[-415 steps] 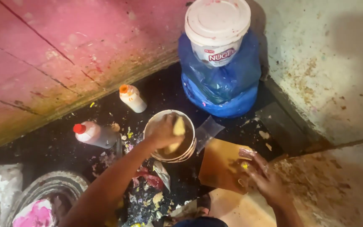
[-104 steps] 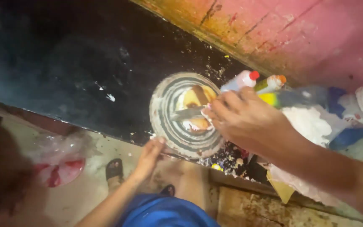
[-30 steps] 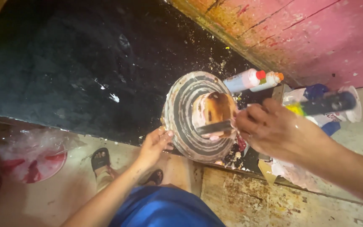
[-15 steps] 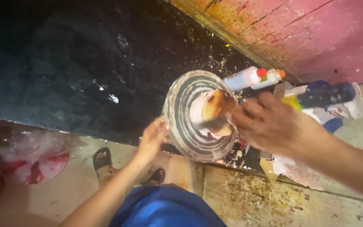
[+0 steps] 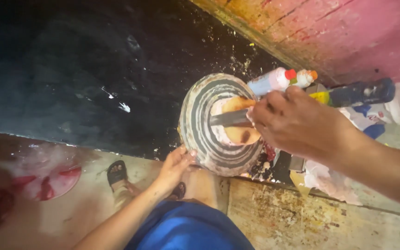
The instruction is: The person stacks cake pieces onto a turntable, applies frosting over the assembled cake using a spatula, and smooths the icing around the top and sides while rotating the turntable.
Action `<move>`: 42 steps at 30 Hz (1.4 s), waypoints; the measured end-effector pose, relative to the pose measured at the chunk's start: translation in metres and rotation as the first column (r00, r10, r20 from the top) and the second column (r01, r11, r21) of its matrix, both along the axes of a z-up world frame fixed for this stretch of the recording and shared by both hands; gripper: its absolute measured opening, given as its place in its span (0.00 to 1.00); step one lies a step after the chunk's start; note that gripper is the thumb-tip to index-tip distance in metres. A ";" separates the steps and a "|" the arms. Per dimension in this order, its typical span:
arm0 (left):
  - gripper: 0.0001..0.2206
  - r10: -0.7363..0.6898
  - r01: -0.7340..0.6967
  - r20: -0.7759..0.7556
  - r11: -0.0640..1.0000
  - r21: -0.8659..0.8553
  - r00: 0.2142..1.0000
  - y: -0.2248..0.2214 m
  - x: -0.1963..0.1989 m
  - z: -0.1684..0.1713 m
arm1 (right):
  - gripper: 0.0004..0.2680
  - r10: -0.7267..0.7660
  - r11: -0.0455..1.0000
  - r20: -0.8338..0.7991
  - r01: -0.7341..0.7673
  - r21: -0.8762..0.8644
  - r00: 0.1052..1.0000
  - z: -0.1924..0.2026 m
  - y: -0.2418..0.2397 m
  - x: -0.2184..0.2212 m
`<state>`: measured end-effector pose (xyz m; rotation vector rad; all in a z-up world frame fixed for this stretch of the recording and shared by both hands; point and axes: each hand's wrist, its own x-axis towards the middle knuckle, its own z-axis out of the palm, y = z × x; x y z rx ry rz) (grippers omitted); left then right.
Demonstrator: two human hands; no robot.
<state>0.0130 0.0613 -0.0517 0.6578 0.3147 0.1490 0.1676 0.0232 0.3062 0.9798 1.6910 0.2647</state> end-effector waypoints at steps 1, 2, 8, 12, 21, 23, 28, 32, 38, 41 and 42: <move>0.17 0.014 -0.014 0.001 1.000 0.007 1.000 0.002 0.003 -0.005 | 0.12 -0.007 1.000 0.031 0.007 0.017 1.000 -0.001 -0.003 0.001; 0.17 0.026 -0.026 0.003 1.000 0.011 1.000 0.004 0.005 -0.009 | 0.11 -0.037 0.999 0.012 0.037 -0.016 0.999 0.000 -0.008 -0.003; 0.18 0.158 -0.157 0.015 0.987 -0.023 0.987 0.039 0.020 -0.005 | 0.09 -0.039 0.989 0.023 0.042 -0.142 0.999 0.009 -0.019 -0.021; 0.16 0.023 -0.026 -0.052 0.997 -0.070 0.998 0.010 0.005 -0.001 | 0.19 0.051 0.989 0.001 -0.050 0.139 0.999 0.002 -0.018 -0.007; 0.19 0.130 -0.130 0.033 0.991 -0.016 0.991 0.068 0.025 0.035 | 0.08 -0.229 0.957 0.008 0.226 -0.180 0.973 0.010 -0.041 -0.033; 0.20 0.102 -0.100 -0.040 0.994 0.051 0.994 0.068 0.024 0.047 | 0.08 -0.464 0.875 -0.070 0.444 -0.194 0.883 0.009 -0.062 -0.034; 0.19 0.030 -0.015 -0.137 0.994 0.111 0.990 0.055 0.010 0.053 | 0.11 -0.928 0.137 -0.357 0.989 -0.057 0.108 0.013 -0.187 -0.018; 0.18 0.065 -0.042 -0.125 0.983 0.181 0.990 0.055 0.004 0.038 | 0.12 -0.551 -0.549 -0.747 0.836 -0.011 -0.372 -0.077 -0.275 -0.029; 0.13 -0.077 0.100 -0.070 0.899 0.427 0.995 -0.015 -0.033 -0.005 | 0.14 0.087 -0.505 -0.994 0.857 -0.101 -0.066 -0.254 -0.264 -0.017; 0.27 -0.274 0.320 -0.181 0.893 0.317 0.945 -0.027 -0.040 0.007 | 0.12 0.132 -0.473 -0.964 0.840 -0.265 -0.229 -0.261 -0.255 -0.023; 0.21 -0.124 0.253 -0.373 0.913 0.321 0.919 -0.019 -0.033 0.013 | 0.12 0.087 -0.480 -0.952 0.825 -0.299 -0.294 -0.256 -0.253 -0.026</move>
